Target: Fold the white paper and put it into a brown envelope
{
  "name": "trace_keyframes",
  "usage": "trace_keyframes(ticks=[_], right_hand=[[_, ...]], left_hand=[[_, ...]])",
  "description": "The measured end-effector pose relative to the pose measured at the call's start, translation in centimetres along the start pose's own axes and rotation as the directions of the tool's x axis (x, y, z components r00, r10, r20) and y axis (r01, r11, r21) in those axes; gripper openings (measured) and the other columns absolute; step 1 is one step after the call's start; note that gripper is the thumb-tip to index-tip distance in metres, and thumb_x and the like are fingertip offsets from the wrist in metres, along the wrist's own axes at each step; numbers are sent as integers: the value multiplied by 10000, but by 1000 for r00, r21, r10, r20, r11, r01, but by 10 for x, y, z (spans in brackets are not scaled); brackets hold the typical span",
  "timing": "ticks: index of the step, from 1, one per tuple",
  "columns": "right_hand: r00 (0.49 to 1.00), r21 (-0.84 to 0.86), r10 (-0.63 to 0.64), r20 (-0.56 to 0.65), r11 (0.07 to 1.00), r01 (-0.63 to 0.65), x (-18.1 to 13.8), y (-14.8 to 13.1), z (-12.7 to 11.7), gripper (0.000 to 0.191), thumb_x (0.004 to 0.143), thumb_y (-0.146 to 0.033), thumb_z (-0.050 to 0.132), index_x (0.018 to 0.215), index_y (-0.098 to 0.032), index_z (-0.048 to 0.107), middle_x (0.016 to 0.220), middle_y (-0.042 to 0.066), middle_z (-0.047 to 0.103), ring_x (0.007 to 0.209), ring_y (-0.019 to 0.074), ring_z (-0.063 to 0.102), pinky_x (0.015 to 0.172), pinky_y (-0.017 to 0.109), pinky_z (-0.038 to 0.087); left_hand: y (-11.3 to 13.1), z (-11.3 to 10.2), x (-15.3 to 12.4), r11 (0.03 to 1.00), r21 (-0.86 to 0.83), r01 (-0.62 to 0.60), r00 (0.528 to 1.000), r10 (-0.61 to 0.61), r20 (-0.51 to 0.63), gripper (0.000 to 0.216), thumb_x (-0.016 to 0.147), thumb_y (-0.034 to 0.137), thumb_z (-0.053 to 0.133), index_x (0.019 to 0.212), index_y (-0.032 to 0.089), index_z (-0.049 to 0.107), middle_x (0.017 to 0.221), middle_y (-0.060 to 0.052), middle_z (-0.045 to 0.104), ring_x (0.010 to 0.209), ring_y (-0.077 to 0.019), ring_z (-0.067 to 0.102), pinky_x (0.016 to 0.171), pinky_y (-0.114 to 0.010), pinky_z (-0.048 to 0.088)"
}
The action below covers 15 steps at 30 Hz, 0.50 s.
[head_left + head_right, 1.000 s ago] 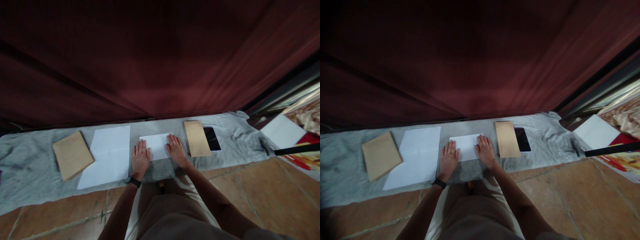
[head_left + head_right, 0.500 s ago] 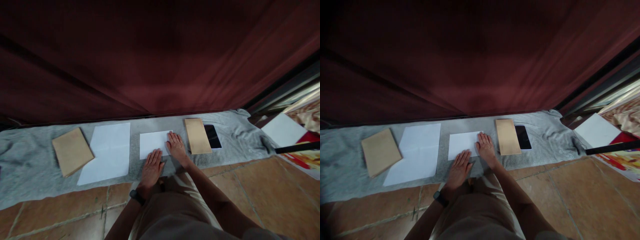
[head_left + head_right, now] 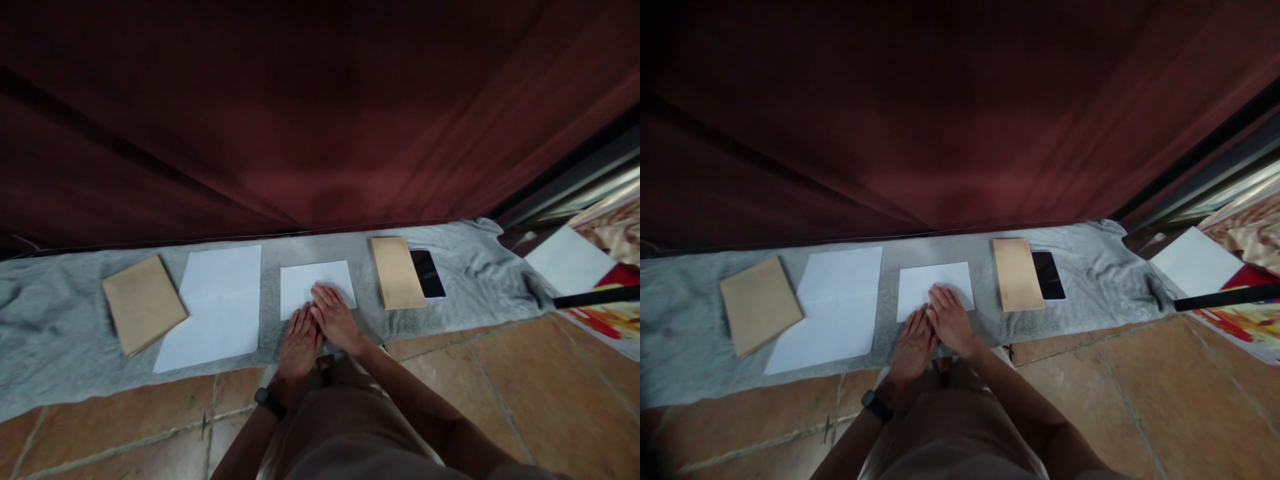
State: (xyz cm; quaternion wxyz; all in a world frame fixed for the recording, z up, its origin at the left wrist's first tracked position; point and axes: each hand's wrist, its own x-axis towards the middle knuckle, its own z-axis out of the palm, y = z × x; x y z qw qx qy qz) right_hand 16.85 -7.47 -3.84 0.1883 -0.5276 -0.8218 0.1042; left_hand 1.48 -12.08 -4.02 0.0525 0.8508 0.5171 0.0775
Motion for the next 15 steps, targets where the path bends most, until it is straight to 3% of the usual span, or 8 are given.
trace_keyframes(ticks=[3, 15], right_hand=[[1000, -18, 2, -5, 1000, -2, -13, -5, 7, 493, 1091, -335, 380, 1526, -129, 487, 1632, 97, 415, 1523, 221, 368, 1280, 442, 288], [994, -165, 22, -103, 985, -39, -54, 35, -6, 573, 1077, -362, 419, 1601, -137, 356, 1642, 123, 383, 1532, 250, 352, 1270, 489, 269]], left_hand=[[-1, 2, 0, 1000, -6, -3, 1000, 3, -10, 543, 1003, 248, 395, 1501, 62, 506, 1563, -154, 495, 1533, -272, 348, 1280, -489, 291], [-1, 3, -1, 999, -32, -5, 997, 2, -83, 570, 1051, 334, 376, 1583, 130, 389, 1617, -101, 429, 1540, -258, 335, 1271, -501, 310]])
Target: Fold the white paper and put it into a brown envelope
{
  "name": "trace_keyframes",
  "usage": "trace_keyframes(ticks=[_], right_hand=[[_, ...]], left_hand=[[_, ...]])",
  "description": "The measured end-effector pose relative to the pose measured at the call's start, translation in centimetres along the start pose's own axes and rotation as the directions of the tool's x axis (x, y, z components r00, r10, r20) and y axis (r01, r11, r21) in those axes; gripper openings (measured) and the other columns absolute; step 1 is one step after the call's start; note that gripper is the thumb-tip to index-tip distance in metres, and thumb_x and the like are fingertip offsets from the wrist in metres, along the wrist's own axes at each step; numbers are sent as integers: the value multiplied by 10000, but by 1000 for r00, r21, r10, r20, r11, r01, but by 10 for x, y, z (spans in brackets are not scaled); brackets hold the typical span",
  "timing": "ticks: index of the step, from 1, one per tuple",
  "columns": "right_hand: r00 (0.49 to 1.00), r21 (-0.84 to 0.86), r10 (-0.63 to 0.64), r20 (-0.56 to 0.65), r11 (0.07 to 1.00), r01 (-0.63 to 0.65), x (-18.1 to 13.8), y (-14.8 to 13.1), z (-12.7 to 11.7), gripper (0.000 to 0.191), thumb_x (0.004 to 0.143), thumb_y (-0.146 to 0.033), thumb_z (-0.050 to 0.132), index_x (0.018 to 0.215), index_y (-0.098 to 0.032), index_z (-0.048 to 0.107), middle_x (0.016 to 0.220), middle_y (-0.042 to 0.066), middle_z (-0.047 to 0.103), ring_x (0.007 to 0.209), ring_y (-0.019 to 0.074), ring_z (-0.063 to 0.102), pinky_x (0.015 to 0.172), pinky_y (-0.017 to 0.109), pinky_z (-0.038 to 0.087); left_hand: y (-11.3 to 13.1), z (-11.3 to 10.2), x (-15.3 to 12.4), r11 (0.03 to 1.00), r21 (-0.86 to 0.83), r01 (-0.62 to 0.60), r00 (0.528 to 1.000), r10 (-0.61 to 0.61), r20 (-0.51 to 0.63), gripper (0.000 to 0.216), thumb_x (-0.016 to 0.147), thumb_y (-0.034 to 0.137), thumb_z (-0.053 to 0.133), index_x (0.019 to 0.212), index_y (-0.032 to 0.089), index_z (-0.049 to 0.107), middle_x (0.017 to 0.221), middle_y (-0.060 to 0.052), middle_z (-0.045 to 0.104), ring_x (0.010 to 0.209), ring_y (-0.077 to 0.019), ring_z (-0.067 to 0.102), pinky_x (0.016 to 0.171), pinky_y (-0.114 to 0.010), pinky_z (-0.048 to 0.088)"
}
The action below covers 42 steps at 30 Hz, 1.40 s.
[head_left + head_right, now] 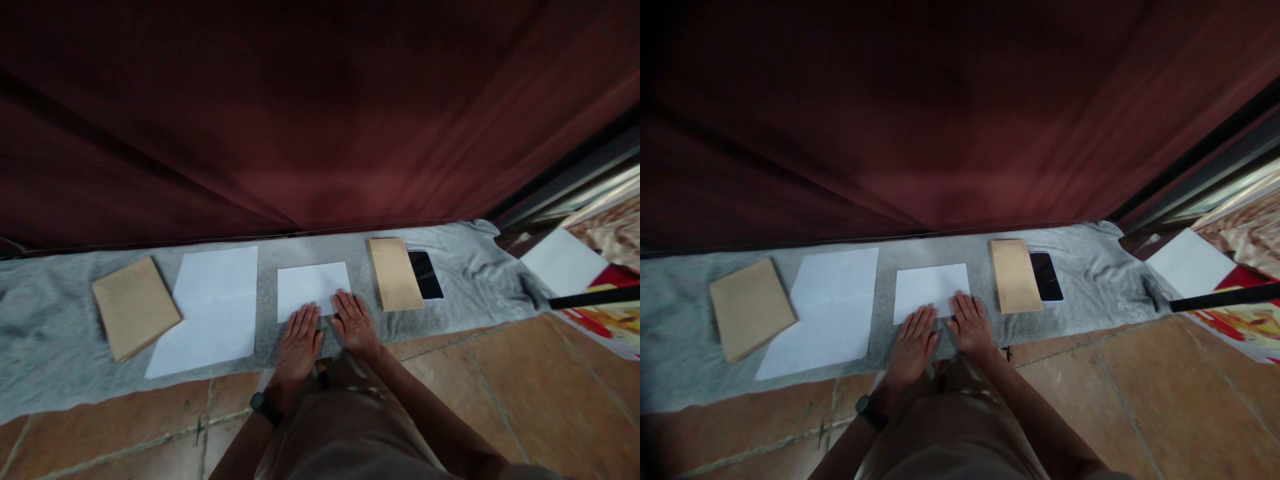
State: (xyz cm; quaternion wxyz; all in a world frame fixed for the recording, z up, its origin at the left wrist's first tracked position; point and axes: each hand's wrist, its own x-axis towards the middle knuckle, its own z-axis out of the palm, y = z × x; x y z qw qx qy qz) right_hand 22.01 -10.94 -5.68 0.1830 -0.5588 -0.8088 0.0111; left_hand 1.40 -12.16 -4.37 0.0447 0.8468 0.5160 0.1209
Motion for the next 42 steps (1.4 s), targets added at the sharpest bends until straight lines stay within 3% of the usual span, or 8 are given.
trace_keyframes(ticks=[3, 7, 11, 14, 26, 35, 42], right_hand=[[1000, 2, 2, 9, 1000, -2, -1, 1, -2, 574, 1076, -363, 419, 1601, -138, 357, 1640, 122, 389, 1526, 253, 363, 1270, 489, 260], [1000, -4, 3, 16, 1000, -3, 1, -1, -3, 543, 1075, -329, 414, 1576, -121, 406, 1626, 126, 415, 1519, 260, 372, 1273, 491, 244], [999, -10, 8, 35, 1000, -8, 2, -2, -4, 538, 1068, -345, 424, 1557, -123, 442, 1611, 134, 440, 1505, 270, 394, 1270, 496, 245], [999, -3, 19, 40, 1000, -18, 3, -2, -5, 546, 1068, -349, 423, 1572, -140, 419, 1615, 123, 436, 1496, 259, 408, 1269, 489, 247], [998, 5, 17, 53, 1000, -18, 3, -3, -8, 552, 1068, -343, 425, 1577, -130, 405, 1608, 132, 446, 1500, 256, 404, 1269, 490, 252], [998, 5, 26, 53, 1000, -26, 4, -4, -9, 555, 1064, -326, 439, 1584, -136, 393, 1608, 128, 448, 1508, 239, 391, 1277, 469, 236], [1000, 23, 10, 26, 1000, -11, 2, -2, -8, 566, 1069, -345, 431, 1594, -142, 376, 1611, 128, 441, 1512, 248, 386, 1269, 481, 251]], left_hand=[[4, -1, 12, 1000, -28, 6, 1000, -6, -24, 569, 1064, 319, 339, 1591, 106, 356, 1632, -126, 408, 1549, -241, 316, 1273, -488, 314], [7, 2, 48, 998, -53, -27, 999, 25, -41, 568, 1073, 338, 326, 1583, 89, 350, 1660, -138, 361, 1571, -237, 255, 1278, -467, 306], [0, 14, 85, 999, -42, -9, 1000, 8, -18, 576, 1074, 343, 307, 1568, 54, 363, 1647, -174, 373, 1566, -257, 270, 1276, -477, 297], [-8, 22, 98, 1000, -26, 6, 1000, -6, -17, 587, 1066, 344, 317, 1572, 50, 355, 1643, -185, 374, 1566, -262, 271, 1277, -485, 283], [-36, 18, 106, 991, 26, 128, 991, -127, -41, 645, 1071, 433, 288, 1577, 40, 357, 1647, -185, 355, 1557, -276, 294, 1280, -473, 252], [-58, 16, 92, 965, 26, 263, 960, -259, -106, 701, 1058, 492, 302, 1567, 14, 369, 1639, -217, 350, 1564, -311, 269, 1273, -509, 250], [-63, 14, 77, 954, -10, 300, 933, -296, -204, 711, 1052, 496, 319, 1556, -4, 368, 1615, -257, 378, 1539, -339, 325, 1249, -546, 295]])
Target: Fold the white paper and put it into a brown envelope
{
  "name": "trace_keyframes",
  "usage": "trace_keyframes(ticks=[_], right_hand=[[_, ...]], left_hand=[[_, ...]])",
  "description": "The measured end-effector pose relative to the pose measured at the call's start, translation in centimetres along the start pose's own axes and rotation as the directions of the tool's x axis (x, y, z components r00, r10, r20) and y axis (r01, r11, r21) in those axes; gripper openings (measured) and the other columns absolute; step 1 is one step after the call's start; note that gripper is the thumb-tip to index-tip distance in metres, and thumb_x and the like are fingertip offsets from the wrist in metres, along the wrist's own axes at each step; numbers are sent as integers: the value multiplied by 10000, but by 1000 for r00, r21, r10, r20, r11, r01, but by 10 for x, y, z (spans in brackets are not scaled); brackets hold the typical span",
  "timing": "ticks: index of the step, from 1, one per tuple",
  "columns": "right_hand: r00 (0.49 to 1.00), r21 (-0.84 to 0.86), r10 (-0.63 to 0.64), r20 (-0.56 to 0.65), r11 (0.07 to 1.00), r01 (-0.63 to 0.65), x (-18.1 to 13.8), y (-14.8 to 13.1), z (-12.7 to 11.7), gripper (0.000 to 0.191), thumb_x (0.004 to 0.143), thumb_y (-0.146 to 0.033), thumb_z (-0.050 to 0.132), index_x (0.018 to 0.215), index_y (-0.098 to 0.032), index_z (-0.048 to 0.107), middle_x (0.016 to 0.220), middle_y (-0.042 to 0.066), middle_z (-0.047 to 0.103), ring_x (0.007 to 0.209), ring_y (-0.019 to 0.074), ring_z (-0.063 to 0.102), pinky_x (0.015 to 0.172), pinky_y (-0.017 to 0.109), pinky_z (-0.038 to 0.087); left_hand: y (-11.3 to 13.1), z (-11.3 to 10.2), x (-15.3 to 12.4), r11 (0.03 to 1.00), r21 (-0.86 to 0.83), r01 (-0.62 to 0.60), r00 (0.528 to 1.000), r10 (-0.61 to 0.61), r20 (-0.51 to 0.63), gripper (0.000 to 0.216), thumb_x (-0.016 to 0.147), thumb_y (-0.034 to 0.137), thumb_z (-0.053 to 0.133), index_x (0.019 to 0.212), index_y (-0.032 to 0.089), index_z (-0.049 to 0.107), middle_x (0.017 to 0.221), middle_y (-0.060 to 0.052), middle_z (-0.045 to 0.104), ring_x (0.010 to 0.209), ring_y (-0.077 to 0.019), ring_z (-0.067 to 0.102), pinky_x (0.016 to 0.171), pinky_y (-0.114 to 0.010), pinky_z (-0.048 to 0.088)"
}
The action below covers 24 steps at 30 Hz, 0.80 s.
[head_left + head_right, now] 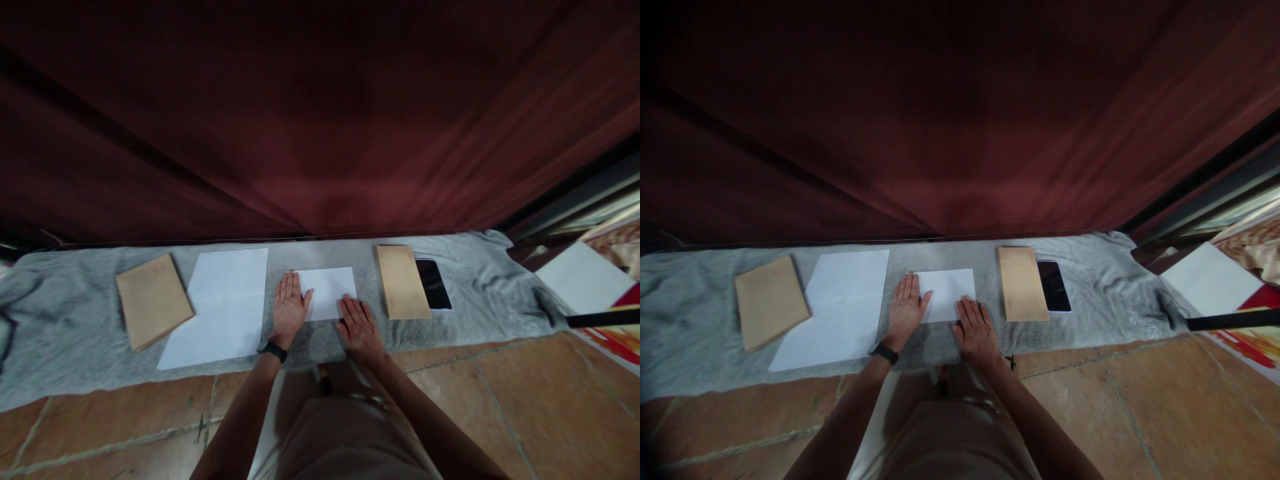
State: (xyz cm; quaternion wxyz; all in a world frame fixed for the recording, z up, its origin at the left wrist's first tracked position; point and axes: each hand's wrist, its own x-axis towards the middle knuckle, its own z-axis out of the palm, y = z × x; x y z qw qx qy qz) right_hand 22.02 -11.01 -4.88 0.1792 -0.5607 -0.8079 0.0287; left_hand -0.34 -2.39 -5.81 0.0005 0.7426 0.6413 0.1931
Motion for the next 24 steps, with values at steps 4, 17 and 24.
trace_keyframes(ticks=[4, 17, 24], right_hand=[[1000, -3, 8, -8, 1000, -8, -1, 0, 2, 555, 1070, -344, 429, 1591, -157, 389, 1611, 126, 442, 1501, 263, 405, 1258, 497, 268], [999, 41, 38, 8, 998, -38, 96, -31, 34, 460, 1077, -345, 441, 1489, -167, 542, 1602, 103, 464, 1474, 261, 439, 1248, 480, 288], [998, -3, 59, -13, 998, -59, 95, -10, 39, 496, 1076, -381, 443, 1527, -183, 495, 1626, 115, 424, 1506, 284, 390, 1244, 512, 281]], left_hand=[[-2, -4, -5, 1000, -19, 5, 1000, -5, -19, 693, 1049, 486, 339, 1573, 34, 352, 1613, -242, 392, 1533, -339, 339, 1238, -565, 314], [-4, -5, -5, 1000, 12, 0, 1000, 0, 2, 709, 1052, 483, 312, 1546, -21, 380, 1612, -267, 379, 1532, -354, 337, 1242, -550, 307], [-4, -3, -7, 1000, 3, 3, 1000, -3, -8, 702, 1051, 492, 323, 1567, 18, 362, 1619, -249, 379, 1531, -349, 341, 1243, -557, 304]])
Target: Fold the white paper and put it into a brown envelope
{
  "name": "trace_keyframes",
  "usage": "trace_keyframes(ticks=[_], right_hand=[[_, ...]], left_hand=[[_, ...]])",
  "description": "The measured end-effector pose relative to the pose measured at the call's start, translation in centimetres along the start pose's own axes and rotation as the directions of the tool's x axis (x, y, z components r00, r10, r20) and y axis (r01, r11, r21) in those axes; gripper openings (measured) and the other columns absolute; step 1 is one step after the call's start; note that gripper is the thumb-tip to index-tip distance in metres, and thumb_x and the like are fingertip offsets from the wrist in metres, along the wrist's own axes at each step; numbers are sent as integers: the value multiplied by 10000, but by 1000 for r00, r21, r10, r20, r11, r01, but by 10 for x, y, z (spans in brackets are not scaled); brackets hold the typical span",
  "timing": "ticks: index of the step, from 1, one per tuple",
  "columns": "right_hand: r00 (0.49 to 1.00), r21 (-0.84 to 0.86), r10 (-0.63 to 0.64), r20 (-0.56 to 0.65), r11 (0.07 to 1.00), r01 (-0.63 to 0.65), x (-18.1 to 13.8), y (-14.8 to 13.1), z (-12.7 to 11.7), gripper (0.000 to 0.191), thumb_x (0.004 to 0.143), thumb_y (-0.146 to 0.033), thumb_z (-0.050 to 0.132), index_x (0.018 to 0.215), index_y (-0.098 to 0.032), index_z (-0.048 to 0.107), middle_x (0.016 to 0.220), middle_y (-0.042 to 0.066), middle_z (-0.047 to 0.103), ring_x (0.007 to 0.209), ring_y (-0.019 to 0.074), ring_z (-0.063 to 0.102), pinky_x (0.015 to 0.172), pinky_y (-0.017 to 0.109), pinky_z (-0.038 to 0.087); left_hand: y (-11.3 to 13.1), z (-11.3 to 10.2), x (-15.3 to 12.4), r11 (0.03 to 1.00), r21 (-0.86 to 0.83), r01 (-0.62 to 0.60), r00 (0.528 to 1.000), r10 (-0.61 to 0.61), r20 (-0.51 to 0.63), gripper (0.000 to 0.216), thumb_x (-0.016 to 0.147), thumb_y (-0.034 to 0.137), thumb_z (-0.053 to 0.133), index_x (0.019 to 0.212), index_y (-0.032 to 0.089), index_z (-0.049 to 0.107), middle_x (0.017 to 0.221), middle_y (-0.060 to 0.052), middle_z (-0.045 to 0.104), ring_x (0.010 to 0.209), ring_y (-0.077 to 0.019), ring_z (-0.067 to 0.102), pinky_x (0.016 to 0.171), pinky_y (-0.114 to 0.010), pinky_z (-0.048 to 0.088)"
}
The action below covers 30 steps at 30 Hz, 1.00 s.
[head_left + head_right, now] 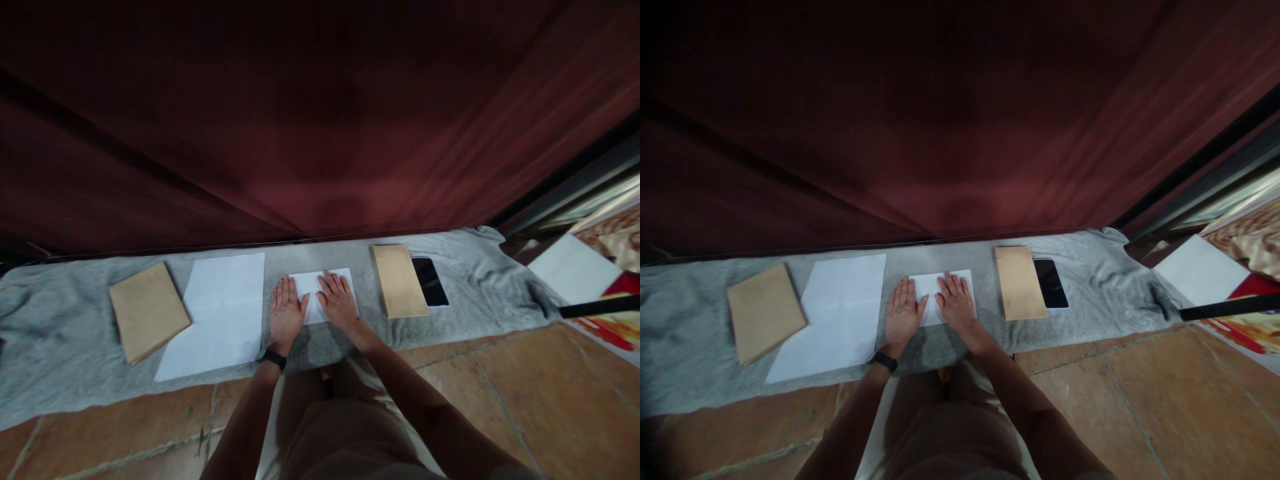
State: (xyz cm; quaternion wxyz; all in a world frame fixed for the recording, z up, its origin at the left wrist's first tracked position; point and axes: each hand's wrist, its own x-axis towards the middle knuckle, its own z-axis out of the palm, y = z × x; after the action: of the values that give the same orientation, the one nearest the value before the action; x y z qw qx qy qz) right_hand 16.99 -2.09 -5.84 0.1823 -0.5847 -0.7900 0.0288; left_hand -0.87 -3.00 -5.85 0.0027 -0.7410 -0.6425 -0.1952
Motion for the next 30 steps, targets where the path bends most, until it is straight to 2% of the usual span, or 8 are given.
trace_keyframes(ticks=[6, 13, 20, 25, 30], right_hand=[[996, -60, 84, 30, 995, -82, -3, 17, -7, 517, 1077, -356, 423, 1560, -172, 446, 1645, 135, 381, 1511, 293, 381, 1238, 536, 276], [990, -44, 125, -71, 991, -129, -14, 35, -8, 543, 1079, -363, 393, 1567, -125, 426, 1608, 171, 437, 1477, 325, 418, 1219, 554, 287], [984, -57, 167, -61, 984, -171, -25, 47, -13, 576, 1080, -365, 368, 1602, -123, 356, 1622, 184, 409, 1496, 327, 387, 1225, 569, 257], [978, -2, 161, -130, 987, -163, -31, 53, -15, 555, 1081, -355, 350, 1585, -128, 393, 1612, 180, 428, 1492, 327, 392, 1211, 572, 287], [977, 15, 177, -122, 984, -177, -33, 51, -21, 553, 1080, -325, 339, 1566, -72, 411, 1619, 201, 409, 1500, 334, 380, 1210, 556, 311]], left_hand=[[0, 1, -1, 1000, -16, -13, 1000, 13, -27, 689, 1053, 484, 331, 1596, 60, 320, 1615, -232, 397, 1534, -340, 338, 1238, -571, 311], [0, 0, -1, 1000, -14, -7, 1000, 6, -25, 688, 1053, 484, 331, 1586, 47, 336, 1624, -228, 383, 1539, -335, 327, 1246, -553, 304], [0, 2, -1, 1000, -20, 6, 1000, -7, -9, 686, 1050, 476, 331, 1579, 41, 351, 1623, -228, 381, 1539, -338, 327, 1245, -565, 304], [-4, 0, -6, 999, -23, 36, 999, -37, -33, 643, 1058, 432, 300, 1572, 51, 371, 1617, -223, 400, 1529, -335, 350, 1238, -565, 323], [0, -11, -17, 997, -45, 60, 997, -62, -44, 616, 1065, 378, 273, 1567, 31, 360, 1634, -230, 366, 1553, -329, 296, 1249, -558, 308]])
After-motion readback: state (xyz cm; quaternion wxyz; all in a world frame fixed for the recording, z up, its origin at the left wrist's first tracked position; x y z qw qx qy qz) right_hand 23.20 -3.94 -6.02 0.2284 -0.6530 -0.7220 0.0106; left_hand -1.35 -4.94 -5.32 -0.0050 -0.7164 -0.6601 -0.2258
